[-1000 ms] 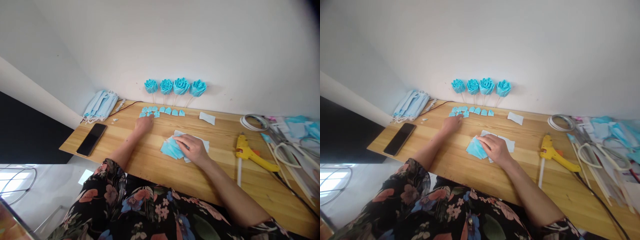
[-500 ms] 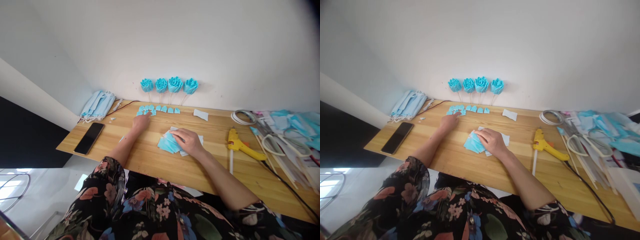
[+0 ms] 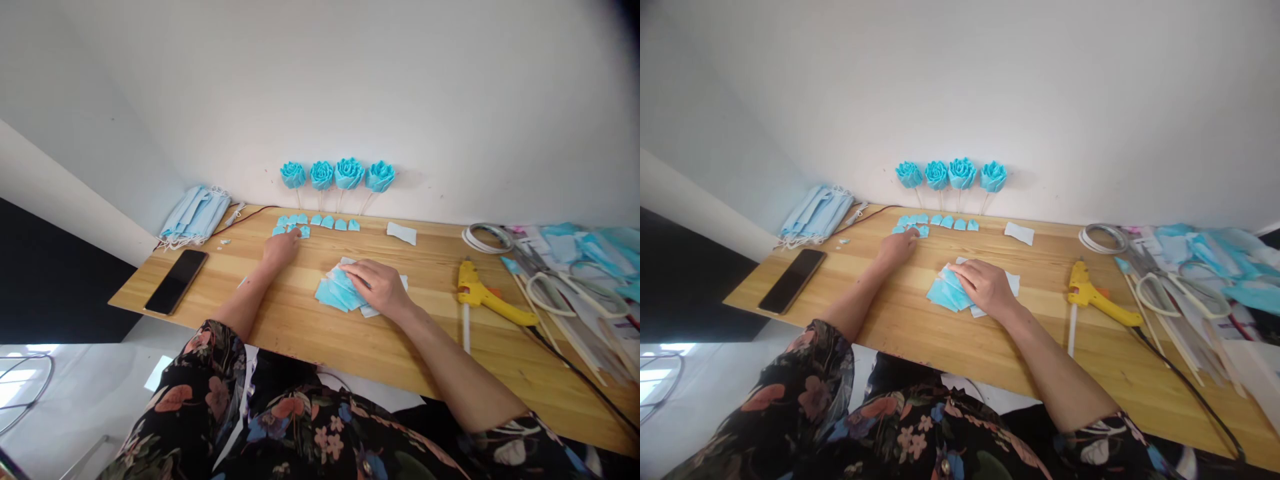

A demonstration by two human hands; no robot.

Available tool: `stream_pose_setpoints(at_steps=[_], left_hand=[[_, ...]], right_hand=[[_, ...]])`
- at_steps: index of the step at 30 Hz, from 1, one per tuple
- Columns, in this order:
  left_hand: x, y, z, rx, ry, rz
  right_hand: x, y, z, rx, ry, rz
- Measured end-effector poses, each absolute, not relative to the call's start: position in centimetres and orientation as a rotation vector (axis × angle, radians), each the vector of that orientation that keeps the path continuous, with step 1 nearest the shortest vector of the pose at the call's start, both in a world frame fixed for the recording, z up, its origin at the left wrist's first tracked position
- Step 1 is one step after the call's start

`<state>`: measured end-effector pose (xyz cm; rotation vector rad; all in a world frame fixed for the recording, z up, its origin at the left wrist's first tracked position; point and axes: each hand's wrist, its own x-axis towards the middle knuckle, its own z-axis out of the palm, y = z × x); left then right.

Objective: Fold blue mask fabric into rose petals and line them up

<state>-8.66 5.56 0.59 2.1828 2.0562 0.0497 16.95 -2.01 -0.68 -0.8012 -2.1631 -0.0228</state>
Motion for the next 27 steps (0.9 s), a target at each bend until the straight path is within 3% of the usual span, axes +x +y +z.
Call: stream_pose_setpoints(at_steps=[17,27], left_hand=[[-8.6,5.5,0.0,2.210,2.088,0.097],[-12.1,6.1,1.2,1.988,2.269,0.393]], right_hand=[[16.8,-2.1,-0.6,-0.802,-2.166,-0.012],[17.1,-2.0,-0.6,-0.815,-2.164,-0.009]])
